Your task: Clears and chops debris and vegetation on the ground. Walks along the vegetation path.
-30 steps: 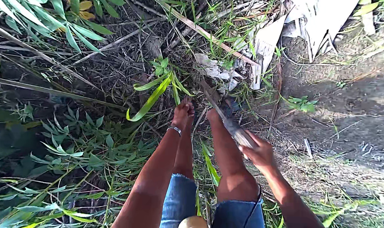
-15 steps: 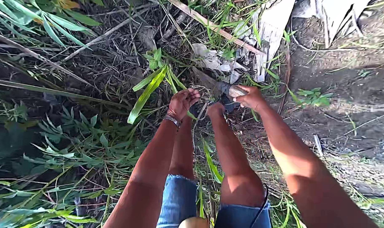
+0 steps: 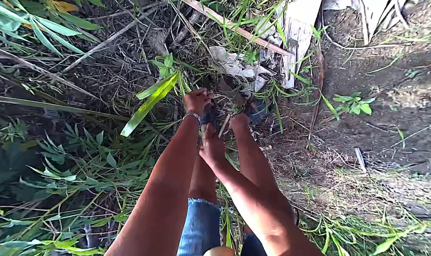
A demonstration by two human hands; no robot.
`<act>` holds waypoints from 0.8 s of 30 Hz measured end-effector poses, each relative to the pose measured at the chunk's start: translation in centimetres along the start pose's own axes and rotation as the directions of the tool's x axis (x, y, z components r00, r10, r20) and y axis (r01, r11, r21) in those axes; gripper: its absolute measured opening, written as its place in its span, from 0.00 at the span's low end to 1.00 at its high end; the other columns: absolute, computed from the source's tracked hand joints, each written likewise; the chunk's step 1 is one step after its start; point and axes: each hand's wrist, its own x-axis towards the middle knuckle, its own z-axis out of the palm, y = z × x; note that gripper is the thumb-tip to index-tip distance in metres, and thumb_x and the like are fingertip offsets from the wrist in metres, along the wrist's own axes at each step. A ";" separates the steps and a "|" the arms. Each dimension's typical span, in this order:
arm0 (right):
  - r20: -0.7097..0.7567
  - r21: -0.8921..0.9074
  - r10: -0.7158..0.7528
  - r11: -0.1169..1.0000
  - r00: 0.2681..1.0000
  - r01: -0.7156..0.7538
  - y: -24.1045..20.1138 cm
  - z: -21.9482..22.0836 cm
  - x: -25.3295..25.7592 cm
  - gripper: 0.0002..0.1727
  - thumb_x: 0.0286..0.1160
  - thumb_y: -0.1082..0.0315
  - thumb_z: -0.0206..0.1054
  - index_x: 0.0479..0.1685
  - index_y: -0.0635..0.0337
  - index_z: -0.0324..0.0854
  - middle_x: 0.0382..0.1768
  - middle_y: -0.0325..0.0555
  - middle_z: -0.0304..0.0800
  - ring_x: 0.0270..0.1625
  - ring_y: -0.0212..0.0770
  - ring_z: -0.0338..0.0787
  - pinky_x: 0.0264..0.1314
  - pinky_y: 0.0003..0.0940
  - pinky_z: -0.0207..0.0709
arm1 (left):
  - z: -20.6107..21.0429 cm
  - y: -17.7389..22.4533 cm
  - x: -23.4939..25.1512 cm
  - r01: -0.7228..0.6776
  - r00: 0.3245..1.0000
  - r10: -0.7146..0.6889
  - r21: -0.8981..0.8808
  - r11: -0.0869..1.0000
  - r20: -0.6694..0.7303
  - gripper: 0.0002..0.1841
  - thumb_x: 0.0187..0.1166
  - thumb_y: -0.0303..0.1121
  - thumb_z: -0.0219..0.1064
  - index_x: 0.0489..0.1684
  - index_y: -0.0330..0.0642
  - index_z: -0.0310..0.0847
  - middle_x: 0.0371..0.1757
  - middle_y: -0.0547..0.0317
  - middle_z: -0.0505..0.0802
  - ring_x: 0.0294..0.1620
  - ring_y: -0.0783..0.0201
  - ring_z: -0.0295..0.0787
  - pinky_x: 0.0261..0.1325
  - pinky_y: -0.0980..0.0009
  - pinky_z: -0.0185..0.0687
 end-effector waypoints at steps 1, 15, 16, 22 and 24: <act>-0.015 0.005 0.004 1.000 1.000 -0.004 -0.4 0.4 -0.1 0.54 0.62 0.65 0.76 0.95 0.61 0.49 0.57 0.65 0.87 0.51 0.60 0.94 0.50 0.53 0.89 | 0.1 -0.2 0.4 0.004 1.000 -0.004 0.024 1.000 -0.009 0.14 0.86 0.19 0.59 0.66 0.27 0.79 0.50 0.44 0.93 0.45 0.61 0.94 0.51 0.67 0.91; -0.011 0.144 0.005 0.990 1.000 -0.004 1.1 -8.3 -5.8 0.49 0.66 0.70 0.73 0.95 0.54 0.56 0.67 0.63 0.87 0.64 0.63 0.90 0.66 0.63 0.82 | -6.1 -1.1 -9.5 -0.015 0.993 -0.007 0.196 0.980 0.115 0.17 0.92 0.31 0.55 0.72 0.32 0.76 0.62 0.41 0.90 0.54 0.53 0.94 0.61 0.56 0.90; -0.036 0.211 0.016 0.977 0.999 -0.008 1.7 -9.0 -7.5 0.47 0.67 0.70 0.73 0.94 0.55 0.58 0.67 0.62 0.88 0.64 0.61 0.91 0.67 0.61 0.82 | -7.3 -1.9 -10.0 -0.018 0.995 -0.001 0.194 0.981 0.100 0.17 0.91 0.30 0.55 0.71 0.30 0.77 0.61 0.40 0.91 0.53 0.53 0.94 0.60 0.55 0.90; 0.002 0.800 0.255 0.580 0.967 -0.154 2.8 -10.5 -3.3 0.33 0.66 0.78 0.74 0.77 0.62 0.75 0.45 0.58 0.88 0.27 0.43 0.86 0.27 0.39 0.83 | -13.3 -5.6 -16.1 0.149 0.989 -0.149 0.052 0.987 0.004 0.15 0.90 0.25 0.56 0.66 0.24 0.78 0.53 0.40 0.94 0.47 0.56 0.97 0.53 0.62 0.93; 0.009 0.705 0.252 0.685 0.968 -0.185 1.2 -11.1 -1.0 0.30 0.67 0.75 0.75 0.73 0.61 0.79 0.42 0.57 0.89 0.28 0.44 0.88 0.28 0.39 0.83 | -15.0 -6.2 -18.7 0.181 0.983 -0.181 0.024 0.983 -0.022 0.15 0.90 0.26 0.56 0.66 0.25 0.78 0.53 0.40 0.95 0.46 0.56 0.97 0.52 0.61 0.93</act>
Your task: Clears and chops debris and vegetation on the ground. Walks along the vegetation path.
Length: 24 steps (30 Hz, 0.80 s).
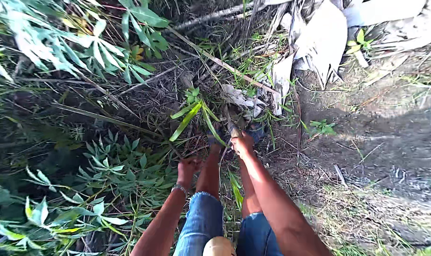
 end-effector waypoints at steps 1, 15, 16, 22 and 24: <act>0.016 -0.218 -0.049 0.975 0.999 0.051 -0.9 0.0 -0.1 0.32 0.67 0.71 0.75 0.77 0.58 0.77 0.46 0.58 0.91 0.35 0.46 0.90 0.37 0.42 0.86 | -0.8 -0.8 -1.5 0.008 1.000 -0.008 -0.007 1.000 -0.004 0.15 0.90 0.26 0.56 0.66 0.25 0.78 0.52 0.40 0.95 0.46 0.55 0.97 0.52 0.61 0.93; -0.318 -0.156 -0.231 0.969 0.919 0.190 10.8 -21.7 -22.3 0.42 0.68 0.71 0.78 0.87 0.62 0.67 0.69 0.71 0.83 0.65 0.66 0.88 0.69 0.65 0.80 | -9.4 2.0 -19.9 -0.453 0.886 0.462 0.136 0.881 -0.040 0.17 0.89 0.34 0.58 0.60 0.27 0.82 0.44 0.46 0.94 0.36 0.61 0.93 0.40 0.63 0.91; -0.349 -0.128 -0.179 0.981 0.920 0.143 12.6 -22.7 -23.6 0.42 0.69 0.71 0.78 0.88 0.63 0.66 0.72 0.72 0.81 0.70 0.68 0.85 0.75 0.65 0.76 | -9.3 3.4 -21.3 -0.531 0.843 0.537 0.126 0.838 -0.018 0.18 0.89 0.35 0.58 0.60 0.28 0.82 0.43 0.48 0.94 0.36 0.63 0.93 0.40 0.65 0.91; -0.455 -0.006 0.157 0.984 0.877 -0.180 23.1 -23.8 -28.8 0.27 0.86 0.54 0.63 0.72 0.69 0.79 0.68 0.70 0.85 0.72 0.66 0.85 0.75 0.66 0.76 | -8.0 11.2 -28.7 -0.856 0.509 0.841 0.010 0.516 0.181 0.18 0.87 0.37 0.58 0.58 0.29 0.83 0.40 0.60 0.95 0.37 0.70 0.94 0.45 0.70 0.92; -0.489 0.289 0.293 0.943 0.822 -0.165 25.2 -23.1 -29.6 0.30 0.87 0.48 0.59 0.67 0.70 0.82 0.65 0.70 0.87 0.68 0.66 0.88 0.70 0.66 0.79 | -7.3 13.1 -30.3 -0.875 0.454 0.862 -0.072 0.479 0.225 0.17 0.88 0.37 0.57 0.56 0.30 0.83 0.39 0.62 0.95 0.37 0.69 0.93 0.46 0.68 0.93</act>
